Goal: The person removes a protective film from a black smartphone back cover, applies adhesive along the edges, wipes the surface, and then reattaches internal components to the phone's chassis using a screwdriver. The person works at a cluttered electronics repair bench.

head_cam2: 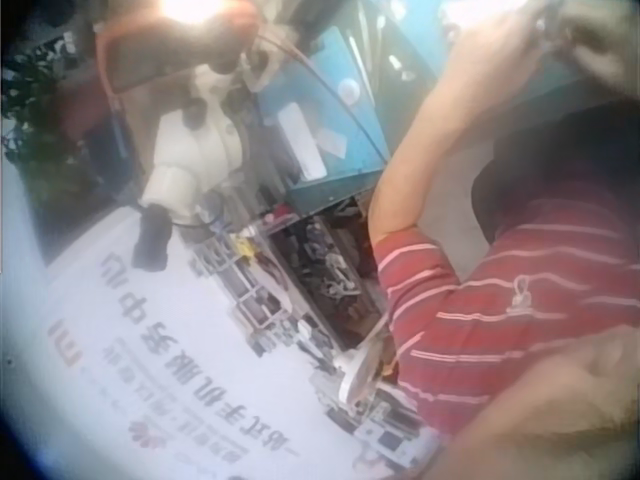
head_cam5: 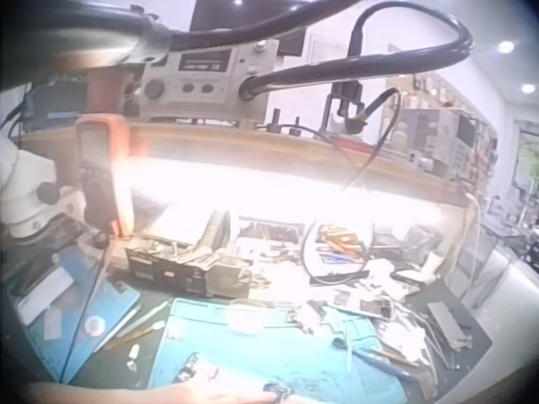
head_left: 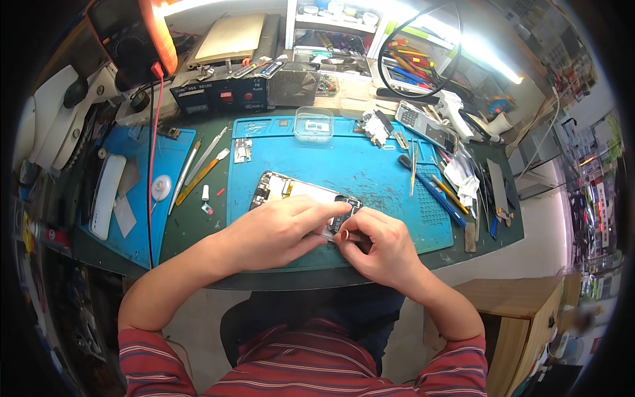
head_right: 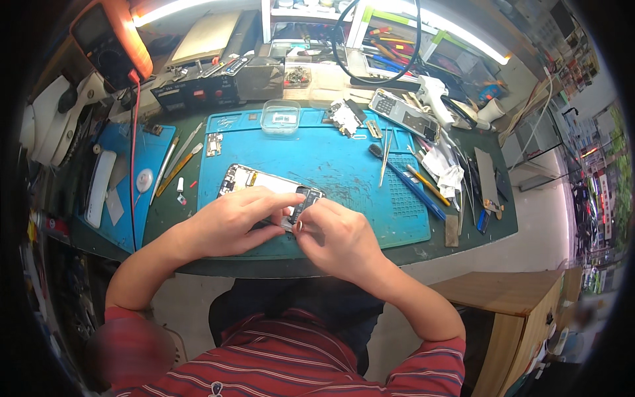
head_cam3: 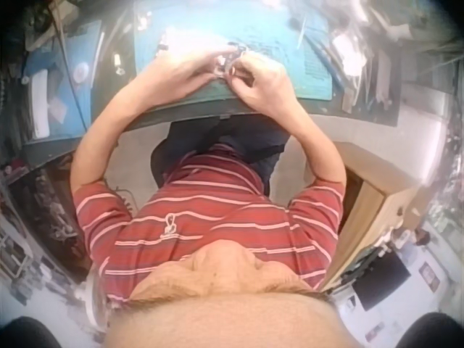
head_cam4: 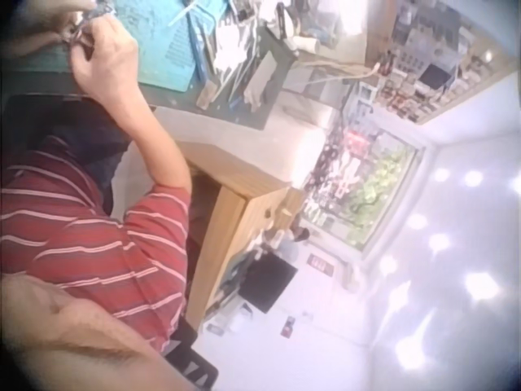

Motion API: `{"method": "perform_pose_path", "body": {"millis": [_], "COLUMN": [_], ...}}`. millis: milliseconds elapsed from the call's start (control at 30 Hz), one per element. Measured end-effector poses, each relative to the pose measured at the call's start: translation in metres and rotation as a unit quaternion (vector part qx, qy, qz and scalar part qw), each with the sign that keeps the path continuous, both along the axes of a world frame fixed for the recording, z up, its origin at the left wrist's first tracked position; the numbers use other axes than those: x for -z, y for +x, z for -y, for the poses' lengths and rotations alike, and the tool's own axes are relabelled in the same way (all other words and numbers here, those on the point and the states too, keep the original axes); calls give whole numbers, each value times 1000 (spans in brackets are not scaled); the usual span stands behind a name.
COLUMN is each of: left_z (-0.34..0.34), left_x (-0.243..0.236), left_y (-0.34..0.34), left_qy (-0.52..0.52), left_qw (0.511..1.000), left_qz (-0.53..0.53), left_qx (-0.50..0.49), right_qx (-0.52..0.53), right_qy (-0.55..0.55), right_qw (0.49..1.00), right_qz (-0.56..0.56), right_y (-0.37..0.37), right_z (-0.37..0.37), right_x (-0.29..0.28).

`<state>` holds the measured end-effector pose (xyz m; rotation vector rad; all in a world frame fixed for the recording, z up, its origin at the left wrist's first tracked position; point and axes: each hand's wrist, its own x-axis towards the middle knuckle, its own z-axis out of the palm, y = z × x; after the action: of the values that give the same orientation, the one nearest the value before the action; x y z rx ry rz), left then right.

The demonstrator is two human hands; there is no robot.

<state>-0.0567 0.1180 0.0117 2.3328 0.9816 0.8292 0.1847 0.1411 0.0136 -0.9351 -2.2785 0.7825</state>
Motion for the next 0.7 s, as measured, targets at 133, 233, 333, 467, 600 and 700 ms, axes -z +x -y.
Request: {"method": "perform_pose_path", "body": {"millis": [133,233,333,467,600,700], "left_z": [-1,-4,-5,-5,-3,-2], "left_x": [4,-3,-4,-4,-1,-2], "left_y": [3,5,6,8,10,12], "left_qy": [38,9,-44,-52,-29,-61], "left_qw": [999,999,998,997,997,994], "left_qz": [6,19,25,32,42,39], "left_qx": [-24,-37,-49,-54,-55,-78], "right_qx": [15,18,21,19,12,0], "right_qy": [-4,7,11,28,53,82], "right_qw": [1000,1000,1000,999,999,997], "right_qz": [7,11,6,4,3,-2], "right_y": [-2,-2,-2,-3,-3,-3], "right_z": [1,2,3,4,8,10], "right_x": [1,0,2,3,4,5]}}
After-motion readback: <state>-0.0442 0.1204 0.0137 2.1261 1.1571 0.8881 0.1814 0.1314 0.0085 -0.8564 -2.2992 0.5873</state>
